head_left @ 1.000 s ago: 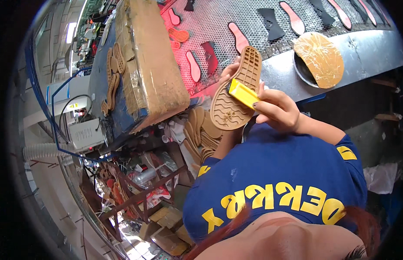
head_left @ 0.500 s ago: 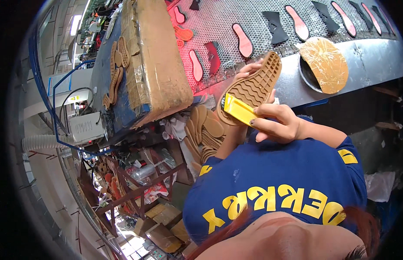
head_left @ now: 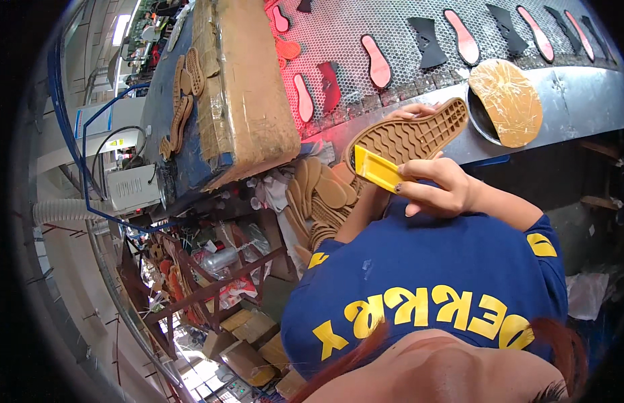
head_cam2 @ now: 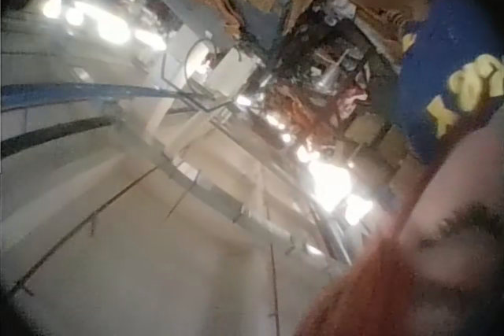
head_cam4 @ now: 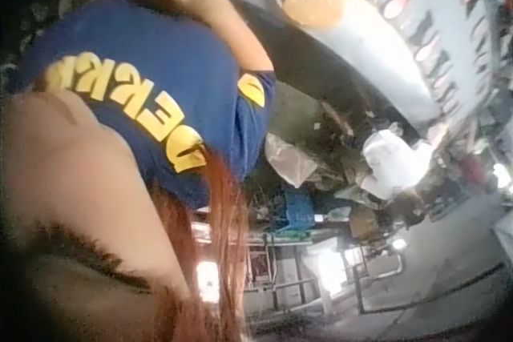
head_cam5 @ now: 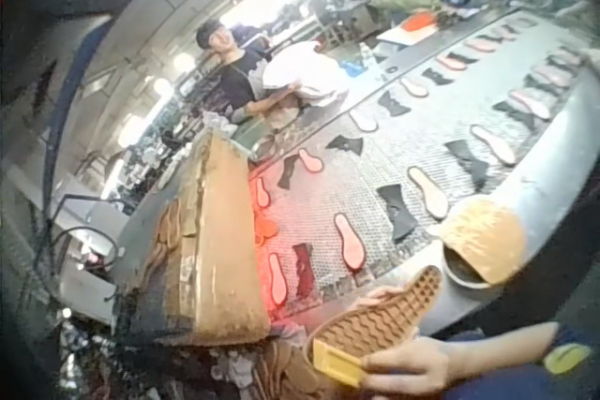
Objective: The person repeatedly picks up brown shoe soles from a pile and applies a yellow adhesive to the textured bottom surface using a yellow scraper. The person scrapes the glue from a container onto the sole, spreads it across the surface, and then places the sole onto a moving conveyor belt. This process is repeated for multiple soles throughout the clip.
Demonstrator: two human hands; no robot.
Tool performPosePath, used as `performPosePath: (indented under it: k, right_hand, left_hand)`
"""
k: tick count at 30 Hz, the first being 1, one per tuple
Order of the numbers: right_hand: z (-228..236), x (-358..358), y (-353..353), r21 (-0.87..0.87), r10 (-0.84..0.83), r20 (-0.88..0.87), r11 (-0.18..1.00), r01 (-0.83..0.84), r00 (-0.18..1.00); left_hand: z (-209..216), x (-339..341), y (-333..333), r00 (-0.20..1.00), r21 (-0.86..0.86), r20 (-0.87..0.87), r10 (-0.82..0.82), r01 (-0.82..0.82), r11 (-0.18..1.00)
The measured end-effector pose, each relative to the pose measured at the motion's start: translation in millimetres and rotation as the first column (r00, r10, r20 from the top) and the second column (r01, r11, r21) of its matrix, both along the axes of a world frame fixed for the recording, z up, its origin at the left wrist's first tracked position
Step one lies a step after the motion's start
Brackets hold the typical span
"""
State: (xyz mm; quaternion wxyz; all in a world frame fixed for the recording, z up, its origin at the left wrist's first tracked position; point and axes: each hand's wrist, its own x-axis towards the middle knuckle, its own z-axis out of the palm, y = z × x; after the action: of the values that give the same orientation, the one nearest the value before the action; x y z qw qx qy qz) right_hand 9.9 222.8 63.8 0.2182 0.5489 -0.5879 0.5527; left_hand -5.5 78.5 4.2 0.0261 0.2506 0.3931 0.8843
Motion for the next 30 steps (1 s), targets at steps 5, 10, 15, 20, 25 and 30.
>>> performPosePath:
  k: [5, 10, 15, 20, 25, 30]
  right_hand:
    - [3.4, -10.7, 10.8, 0.151, 0.129, 0.062, 0.979, -0.137, 0.99]
    - [4.2, -16.3, 24.4, 0.178, 0.098, 0.147, 0.976, -0.124, 0.984]
    - [-5.8, -11.0, 23.7, -0.06, -0.069, 0.346, 0.994, 0.096, 0.936]
    - [-20.5, -18.0, 9.8, -0.367, 0.132, 0.799, 0.88, 0.301, 0.587]
    - [-28.4, -38.0, 27.3, -0.437, 0.223, 0.861, 0.785, 0.44, 0.457]
    - [-31.3, -31.5, 30.0, -0.326, 0.034, 0.826, 0.843, 0.428, 0.563]
  left_hand:
    - [-10.5, 0.8, 0.1, 0.975, 0.242, 0.083, -0.205, 0.179, 0.953]
    - [-10.2, 7.5, -3.8, 0.971, 0.304, 0.202, -0.131, 0.065, 0.95]
    - [-8.7, 1.0, -27.0, 0.998, -0.09, 0.049, -0.039, 0.044, 0.995]
    - [-31.5, 6.7, -52.5, 0.882, -0.343, 0.229, 0.412, -0.323, 0.882]
    - [6.8, -7.2, -61.5, 0.869, 0.071, 0.491, -0.062, 0.031, 0.997]
    - [22.5, -5.3, -55.9, 0.874, 0.275, 0.418, -0.25, 0.141, 0.951]
